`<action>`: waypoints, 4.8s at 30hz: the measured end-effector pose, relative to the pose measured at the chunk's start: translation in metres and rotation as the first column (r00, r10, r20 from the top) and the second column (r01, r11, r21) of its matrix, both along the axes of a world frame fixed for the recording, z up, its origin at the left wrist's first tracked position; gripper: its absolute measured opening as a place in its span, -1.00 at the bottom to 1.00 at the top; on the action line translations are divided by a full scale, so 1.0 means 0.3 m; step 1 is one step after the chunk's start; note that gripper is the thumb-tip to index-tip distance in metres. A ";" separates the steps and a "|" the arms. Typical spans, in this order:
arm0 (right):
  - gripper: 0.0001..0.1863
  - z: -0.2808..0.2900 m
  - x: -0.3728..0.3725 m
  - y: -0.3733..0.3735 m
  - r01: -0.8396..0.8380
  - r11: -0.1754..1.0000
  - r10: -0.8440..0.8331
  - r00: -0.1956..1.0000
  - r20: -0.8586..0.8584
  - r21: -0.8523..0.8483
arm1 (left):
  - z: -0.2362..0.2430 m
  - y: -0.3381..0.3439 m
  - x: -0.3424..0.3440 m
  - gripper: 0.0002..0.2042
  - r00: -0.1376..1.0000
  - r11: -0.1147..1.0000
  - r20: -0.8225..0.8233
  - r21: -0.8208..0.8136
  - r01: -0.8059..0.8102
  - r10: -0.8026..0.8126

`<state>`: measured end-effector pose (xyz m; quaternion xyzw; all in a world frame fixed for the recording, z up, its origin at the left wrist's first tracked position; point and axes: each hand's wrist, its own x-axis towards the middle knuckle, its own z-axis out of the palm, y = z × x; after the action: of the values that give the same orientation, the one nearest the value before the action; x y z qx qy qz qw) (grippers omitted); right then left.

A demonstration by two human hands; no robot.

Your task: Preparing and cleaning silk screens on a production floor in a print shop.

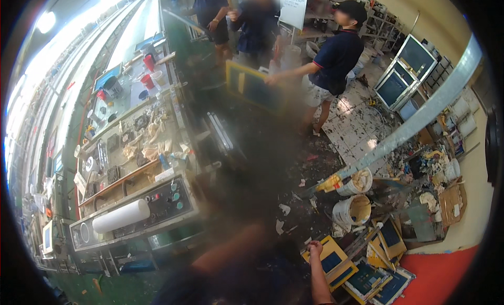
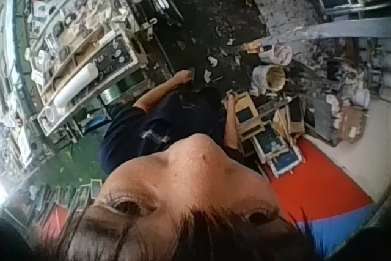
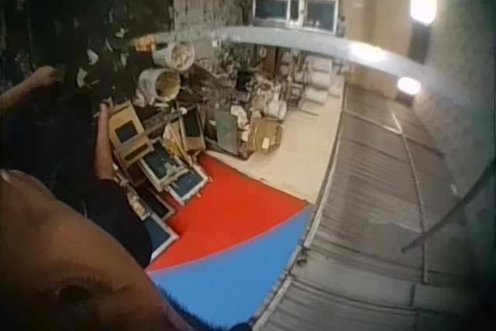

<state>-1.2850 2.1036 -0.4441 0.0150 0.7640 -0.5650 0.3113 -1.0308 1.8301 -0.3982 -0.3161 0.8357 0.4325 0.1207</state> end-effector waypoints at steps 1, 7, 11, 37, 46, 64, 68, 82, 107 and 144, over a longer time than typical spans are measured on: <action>-0.80 0.001 -0.047 0.010 0.031 1.000 -0.031 1.000 -0.007 -0.003 | 0.041 -0.035 -0.089 -0.68 0.999 0.999 -0.003 -0.018 -0.046 0.046; -0.82 -0.117 -0.308 -0.114 -0.211 0.975 0.201 0.971 0.129 0.070 | 0.311 -0.087 -0.257 -0.67 0.981 0.983 -0.073 -0.009 -0.181 0.180; -0.75 -0.165 -0.482 -0.180 -0.390 0.871 0.383 0.920 0.084 0.301 | 0.058 -0.085 -0.156 -0.67 0.682 0.668 0.171 0.138 -0.731 0.711; -0.69 -0.068 -0.806 -1.111 -0.730 0.496 0.801 0.594 0.076 0.471 | -0.174 -0.868 -0.428 -0.69 0.499 0.438 0.290 0.252 -0.863 0.817; -0.69 -0.031 -0.905 -1.471 -0.585 0.712 0.660 0.746 -0.087 0.388 | -0.032 -1.184 -0.538 -0.73 0.704 0.699 -0.015 0.130 -0.703 0.710; -0.79 -0.001 -0.978 -1.464 -0.605 0.573 0.726 0.688 0.002 0.552 | -0.302 -0.962 -0.314 -0.57 0.575 0.547 0.423 0.199 -0.813 0.700; -0.78 0.025 -0.986 -1.407 -0.628 0.598 0.717 0.697 0.017 0.498 | -0.257 -1.039 -0.398 -0.66 0.514 0.461 0.388 0.227 -0.858 0.765; -0.78 0.020 -0.995 -1.606 -0.614 0.646 0.720 0.687 -0.095 0.453 | -0.257 -1.251 -0.542 -0.68 0.618 0.521 0.174 0.393 -0.757 0.767; -0.76 -0.005 -0.996 -1.593 -0.636 0.634 0.715 0.699 -0.019 0.440 | -0.179 -1.261 -0.466 -0.69 0.515 0.405 0.364 0.338 -0.849 0.776; -0.79 0.008 -0.964 -1.697 -0.632 0.720 0.636 0.766 0.093 0.288 | -0.089 -1.365 -0.556 -0.70 0.722 0.727 -0.129 0.253 -0.639 0.680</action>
<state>-1.5741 1.5944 -0.4417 -0.2030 0.8019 -0.3006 0.4747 -1.1975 1.4206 -0.4250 -0.5323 0.6299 0.5563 -0.1022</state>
